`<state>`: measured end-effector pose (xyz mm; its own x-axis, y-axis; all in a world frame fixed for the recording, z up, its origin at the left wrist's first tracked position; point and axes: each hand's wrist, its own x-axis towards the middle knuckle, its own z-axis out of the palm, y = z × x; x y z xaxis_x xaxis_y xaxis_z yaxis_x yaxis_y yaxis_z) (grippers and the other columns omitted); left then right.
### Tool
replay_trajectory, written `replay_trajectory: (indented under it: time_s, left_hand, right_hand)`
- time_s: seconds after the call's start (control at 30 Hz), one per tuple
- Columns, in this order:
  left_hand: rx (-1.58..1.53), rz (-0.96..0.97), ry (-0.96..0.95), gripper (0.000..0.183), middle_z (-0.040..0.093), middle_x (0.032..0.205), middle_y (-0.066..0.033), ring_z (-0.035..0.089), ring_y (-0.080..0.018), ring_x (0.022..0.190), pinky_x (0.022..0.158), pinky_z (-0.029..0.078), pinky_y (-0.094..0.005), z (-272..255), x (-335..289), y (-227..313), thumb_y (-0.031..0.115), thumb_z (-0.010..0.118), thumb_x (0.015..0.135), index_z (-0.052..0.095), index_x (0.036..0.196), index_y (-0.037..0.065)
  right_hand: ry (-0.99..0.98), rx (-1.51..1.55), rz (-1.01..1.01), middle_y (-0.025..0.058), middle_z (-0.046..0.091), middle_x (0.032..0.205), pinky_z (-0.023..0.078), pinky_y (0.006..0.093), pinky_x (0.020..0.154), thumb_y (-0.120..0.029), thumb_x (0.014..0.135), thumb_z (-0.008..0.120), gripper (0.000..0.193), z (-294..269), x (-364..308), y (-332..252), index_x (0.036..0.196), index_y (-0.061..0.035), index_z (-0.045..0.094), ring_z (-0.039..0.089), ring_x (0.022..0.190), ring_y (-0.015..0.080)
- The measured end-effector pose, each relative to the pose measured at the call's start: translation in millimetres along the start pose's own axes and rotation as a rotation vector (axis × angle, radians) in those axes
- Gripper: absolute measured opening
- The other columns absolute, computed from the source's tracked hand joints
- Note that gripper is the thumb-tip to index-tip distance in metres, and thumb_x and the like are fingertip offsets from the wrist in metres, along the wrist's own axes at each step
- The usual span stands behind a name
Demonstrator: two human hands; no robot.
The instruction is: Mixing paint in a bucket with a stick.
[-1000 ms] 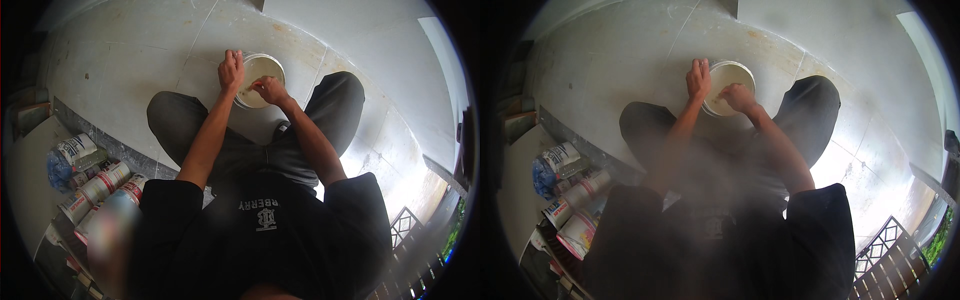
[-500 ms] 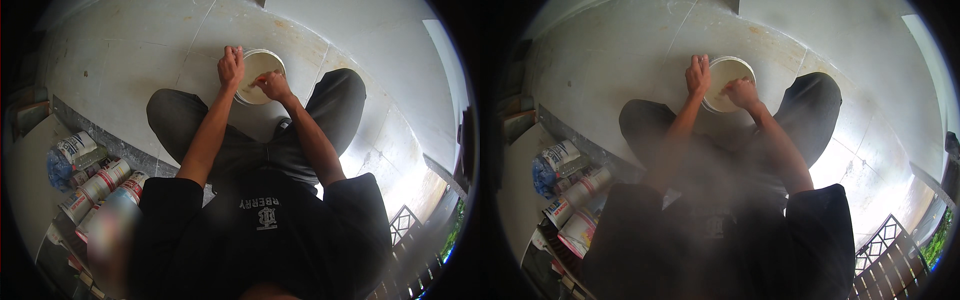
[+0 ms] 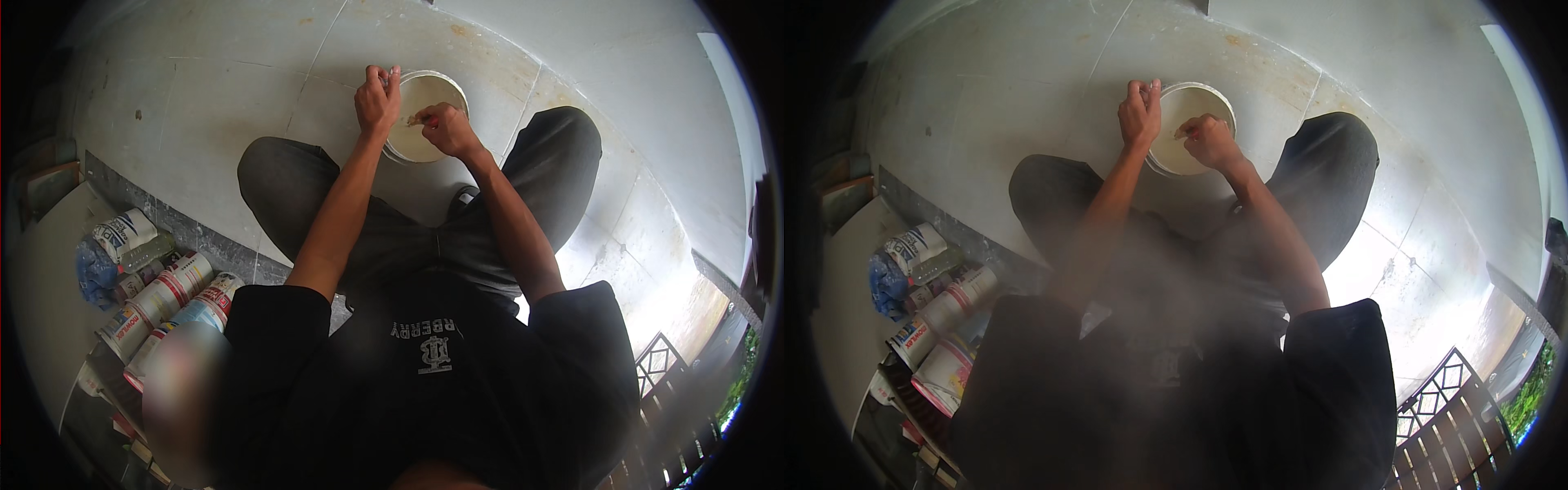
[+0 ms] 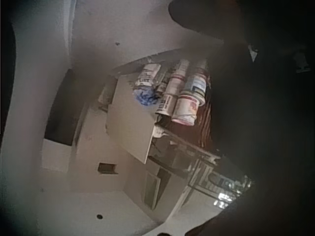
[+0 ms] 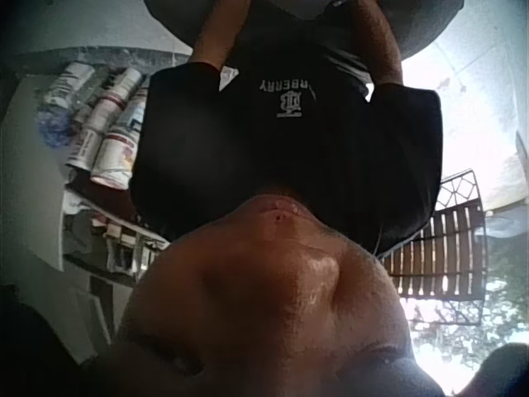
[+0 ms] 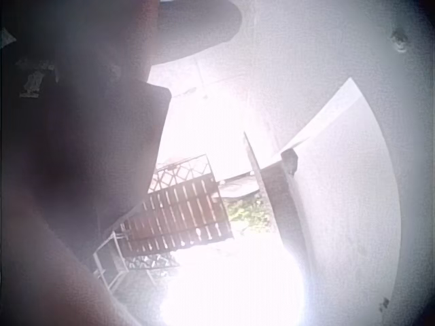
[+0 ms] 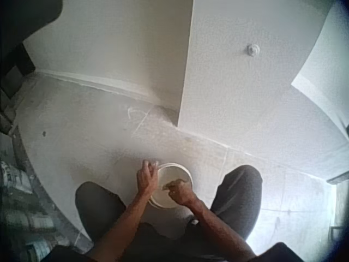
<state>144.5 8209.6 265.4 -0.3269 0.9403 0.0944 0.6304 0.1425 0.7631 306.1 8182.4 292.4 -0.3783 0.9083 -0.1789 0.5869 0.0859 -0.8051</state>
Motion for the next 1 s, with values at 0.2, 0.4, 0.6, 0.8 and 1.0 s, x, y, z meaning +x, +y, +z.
replay_trajectory:
  time_s: [0.2, 0.4, 0.6, 0.8, 1.0]
  left_hand:
    - [-0.009, -0.011, -0.006, 0.036, 0.063, 0.073, -0.0138, 0.064, -0.0366, 0.069, 0.064, 0.048, -0.0470, 2, 0, 3, 0.038, 0.056, 0.091, 0.050, 0.089, 0.003]
    - [0.010, -0.020, 0.018, 0.036, 0.063, 0.071, -0.0160, 0.064, -0.0375, 0.070, 0.065, 0.047, -0.0475, 4, 1, -3, 0.039, 0.054, 0.092, 0.050, 0.089, 0.003]
    - [0.047, -0.045, 0.035, 0.038, 0.063, 0.070, -0.0172, 0.063, -0.0395, 0.072, 0.066, 0.047, -0.0482, 11, 3, -20, 0.041, 0.050, 0.093, 0.050, 0.091, 0.003]
    - [0.196, -0.117, 0.113, 0.036, 0.064, 0.084, -0.0184, 0.062, -0.0381, 0.081, 0.072, 0.047, -0.0459, 10, 15, -38, 0.037, 0.046, 0.095, 0.052, 0.095, 0.002]
    - [-0.225, -0.037, 0.016, 0.028, 0.063, 0.092, -0.0141, 0.060, -0.0278, 0.089, 0.080, 0.047, -0.0362, 3, 17, 14, 0.028, 0.054, 0.093, 0.055, 0.099, 0.001]
  right_hand:
    - [-0.029, -0.091, -0.346, 0.0179, 0.063, 0.088, 0.050, 0.0378, 0.076, 0.010, 0.068, 0.049, 0.038, 24, 0, 30, 0.094, -0.0049, 0.072, 0.063, 0.083, 0.0311]
    - [-0.257, 0.006, -0.274, 0.0148, 0.064, 0.089, 0.051, 0.0374, 0.076, 0.005, 0.075, 0.059, 0.026, 24, -1, 25, 0.095, -0.0045, 0.071, 0.063, 0.086, 0.0309]
    - [-0.016, -0.073, -0.361, 0.0124, 0.062, 0.096, 0.050, 0.0367, 0.078, -0.001, 0.078, 0.060, 0.024, 10, -6, 15, 0.099, -0.0042, 0.069, 0.061, 0.089, 0.0304]
    - [0.087, -0.456, -0.495, 0.0056, 0.054, 0.098, 0.043, 0.0352, 0.084, -0.006, 0.075, 0.057, 0.023, 14, -18, -8, 0.094, -0.0092, 0.070, 0.051, 0.095, 0.0234]
    - [0.080, -0.574, -0.517, 0.0037, 0.054, 0.098, 0.041, 0.0338, 0.084, -0.011, 0.073, 0.058, 0.015, 21, -16, -5, 0.082, -0.0118, 0.070, 0.050, 0.098, 0.0213]
